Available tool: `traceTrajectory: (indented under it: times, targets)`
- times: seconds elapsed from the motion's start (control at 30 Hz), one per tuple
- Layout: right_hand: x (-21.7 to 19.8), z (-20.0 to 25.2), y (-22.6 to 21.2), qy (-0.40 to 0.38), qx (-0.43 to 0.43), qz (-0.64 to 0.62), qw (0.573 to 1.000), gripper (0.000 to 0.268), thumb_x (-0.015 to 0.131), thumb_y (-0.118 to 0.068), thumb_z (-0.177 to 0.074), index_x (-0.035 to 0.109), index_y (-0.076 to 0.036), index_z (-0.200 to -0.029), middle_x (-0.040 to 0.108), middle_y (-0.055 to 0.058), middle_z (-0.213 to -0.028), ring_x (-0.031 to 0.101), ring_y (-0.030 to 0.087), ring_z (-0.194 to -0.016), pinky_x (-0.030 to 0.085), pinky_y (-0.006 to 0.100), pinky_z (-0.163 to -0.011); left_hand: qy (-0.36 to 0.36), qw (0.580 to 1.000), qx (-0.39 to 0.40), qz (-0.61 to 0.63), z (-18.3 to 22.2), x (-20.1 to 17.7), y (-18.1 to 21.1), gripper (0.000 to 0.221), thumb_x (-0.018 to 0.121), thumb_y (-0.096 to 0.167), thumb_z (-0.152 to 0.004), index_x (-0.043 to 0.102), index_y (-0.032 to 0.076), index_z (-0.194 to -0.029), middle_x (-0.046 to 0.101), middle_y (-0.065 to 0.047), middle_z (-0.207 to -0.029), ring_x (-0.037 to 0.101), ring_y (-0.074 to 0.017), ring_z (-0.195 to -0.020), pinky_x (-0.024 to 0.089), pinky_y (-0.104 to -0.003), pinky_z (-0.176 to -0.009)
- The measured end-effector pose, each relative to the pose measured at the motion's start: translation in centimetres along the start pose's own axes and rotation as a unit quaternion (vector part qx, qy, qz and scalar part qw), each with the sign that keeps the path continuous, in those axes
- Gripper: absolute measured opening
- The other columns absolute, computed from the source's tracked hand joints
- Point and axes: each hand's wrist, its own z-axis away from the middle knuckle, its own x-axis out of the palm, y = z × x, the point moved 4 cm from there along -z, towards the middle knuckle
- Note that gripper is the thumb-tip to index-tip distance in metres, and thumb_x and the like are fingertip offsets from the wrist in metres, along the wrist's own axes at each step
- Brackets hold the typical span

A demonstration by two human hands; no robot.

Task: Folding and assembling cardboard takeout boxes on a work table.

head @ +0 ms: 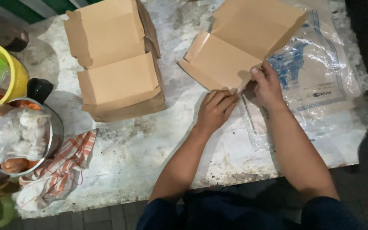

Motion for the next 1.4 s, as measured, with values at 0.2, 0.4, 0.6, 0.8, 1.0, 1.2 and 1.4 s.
traceTrajectory:
  times: [0.2,0.4,0.6,0.8,1.0,1.2,1.4]
  targets:
    - [-0.2,0.8,-0.4,0.052,0.068,-0.034,0.996,0.045,0.079,-0.013,-0.085,0.052,-0.006,-0.121,0.051,0.001,-0.103,0.063,0.017,-0.097,0.059,0.033,-0.085,0.038,0.989,-0.078,0.12,0.5,0.1,-2.1,0.02,0.073,0.002,-0.085,0.076,0.011,-0.103,0.065,-0.003,-0.095,0.064,-0.0209,-0.089,0.055,-0.03,-0.075]
    - [1.5,1.8,-4.8,-0.056,0.047,0.198,0.978,0.025,0.071,-0.012,-0.096,0.06,-0.001,-0.116,0.062,0.013,-0.098,0.062,0.024,-0.09,0.054,0.039,-0.077,0.06,0.979,-0.16,0.112,1.0,0.6,-3.0,0.018,0.074,0.004,-0.088,0.075,0.01,-0.105,0.072,-0.008,-0.088,0.07,-0.0232,-0.083,0.055,-0.029,-0.074]
    - [1.2,2.4,-3.9,-0.108,-0.002,0.268,0.957,0.038,0.077,-0.006,-0.09,0.056,-0.001,-0.121,0.061,0.017,-0.092,0.063,0.024,-0.089,0.051,0.039,-0.073,0.073,0.934,-0.308,0.166,1.8,2.0,-4.2,0.018,0.081,0.013,-0.082,0.075,0.009,-0.099,0.074,-0.011,-0.085,0.072,-0.0273,-0.084,0.058,-0.033,-0.072]
    - [1.4,1.9,-2.8,-0.162,-0.008,0.217,0.962,0.045,0.068,0.005,-0.089,0.042,0.005,-0.126,0.054,0.021,-0.106,0.06,0.041,-0.11,0.049,0.062,-0.09,0.038,0.923,-0.341,0.175,2.8,3.2,-5.4,0.016,0.079,0.016,-0.083,0.078,0.018,-0.099,0.074,-0.012,-0.086,0.072,-0.0303,-0.089,0.057,-0.036,-0.074]
    - [2.1,1.9,-2.7,-0.17,-0.03,0.225,0.959,0.042,0.062,0.007,-0.092,0.038,0.007,-0.126,0.052,0.024,-0.108,0.055,0.052,-0.114,0.046,0.067,-0.09,0.023,0.9,-0.384,0.207,2.2,2.5,-5.1,0.015,0.077,0.016,-0.087,0.077,0.014,-0.103,0.073,-0.017,-0.089,0.072,-0.031,-0.089,0.056,-0.039,-0.077]
    - [1.5,1.7,-1.3,-0.169,-0.031,0.195,0.966,0.044,0.066,0.007,-0.09,0.039,0.005,-0.126,0.052,0.02,-0.105,0.059,0.044,-0.114,0.05,0.062,-0.09,0.02,0.898,-0.392,0.198,2.7,2.7,-5.4,0.017,0.078,0.019,-0.087,0.078,0.016,-0.103,0.074,-0.015,-0.09,0.072,-0.0293,-0.09,0.057,-0.038,-0.078]
    - [2.4,2.3,-2.6,-0.155,-0.029,0.225,0.961,0.048,0.071,0.009,-0.085,0.041,0.007,-0.122,0.054,0.023,-0.109,0.061,0.046,-0.11,0.052,0.061,-0.088,0.018,0.902,-0.389,0.188,2.6,2.7,-5.4,0.016,0.079,0.018,-0.086,0.078,0.016,-0.102,0.074,-0.014,-0.09,0.072,-0.0289,-0.092,0.057,-0.036,-0.079]
